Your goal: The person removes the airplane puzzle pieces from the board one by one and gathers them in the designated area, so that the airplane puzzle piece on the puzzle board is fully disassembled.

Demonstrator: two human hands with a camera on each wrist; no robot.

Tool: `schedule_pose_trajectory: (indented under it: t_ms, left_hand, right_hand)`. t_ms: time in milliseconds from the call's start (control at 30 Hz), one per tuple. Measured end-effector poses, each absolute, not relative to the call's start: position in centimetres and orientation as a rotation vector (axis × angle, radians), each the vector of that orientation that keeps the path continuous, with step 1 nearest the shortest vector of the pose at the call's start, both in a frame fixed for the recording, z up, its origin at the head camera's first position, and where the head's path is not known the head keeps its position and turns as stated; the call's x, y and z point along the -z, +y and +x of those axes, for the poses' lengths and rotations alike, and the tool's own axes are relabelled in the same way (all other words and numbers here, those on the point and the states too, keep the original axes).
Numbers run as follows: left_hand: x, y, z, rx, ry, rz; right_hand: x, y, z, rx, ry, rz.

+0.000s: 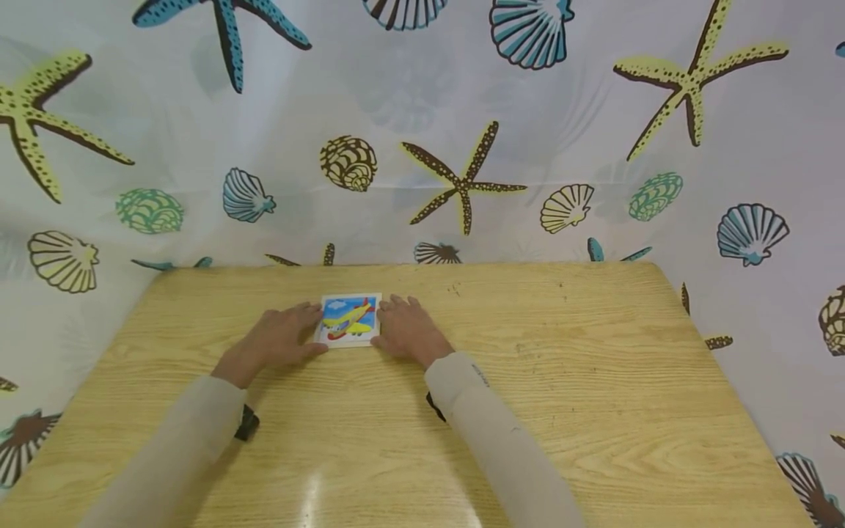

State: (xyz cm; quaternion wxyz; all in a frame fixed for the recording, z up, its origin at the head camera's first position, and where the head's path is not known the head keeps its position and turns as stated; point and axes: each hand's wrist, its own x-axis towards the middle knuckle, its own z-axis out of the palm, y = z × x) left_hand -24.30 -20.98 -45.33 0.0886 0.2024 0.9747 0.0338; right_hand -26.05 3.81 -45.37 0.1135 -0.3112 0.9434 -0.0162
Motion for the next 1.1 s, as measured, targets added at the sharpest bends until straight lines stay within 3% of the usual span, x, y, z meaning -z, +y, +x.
schedule_pose_trajectory:
  t_ms: [1100]
  left_hand:
    - [45.1,-17.6,-23.4,0.009,2.869,0.745]
  right_hand:
    - [44.8,7.1,-24.5,0.045,2.730,-0.888]
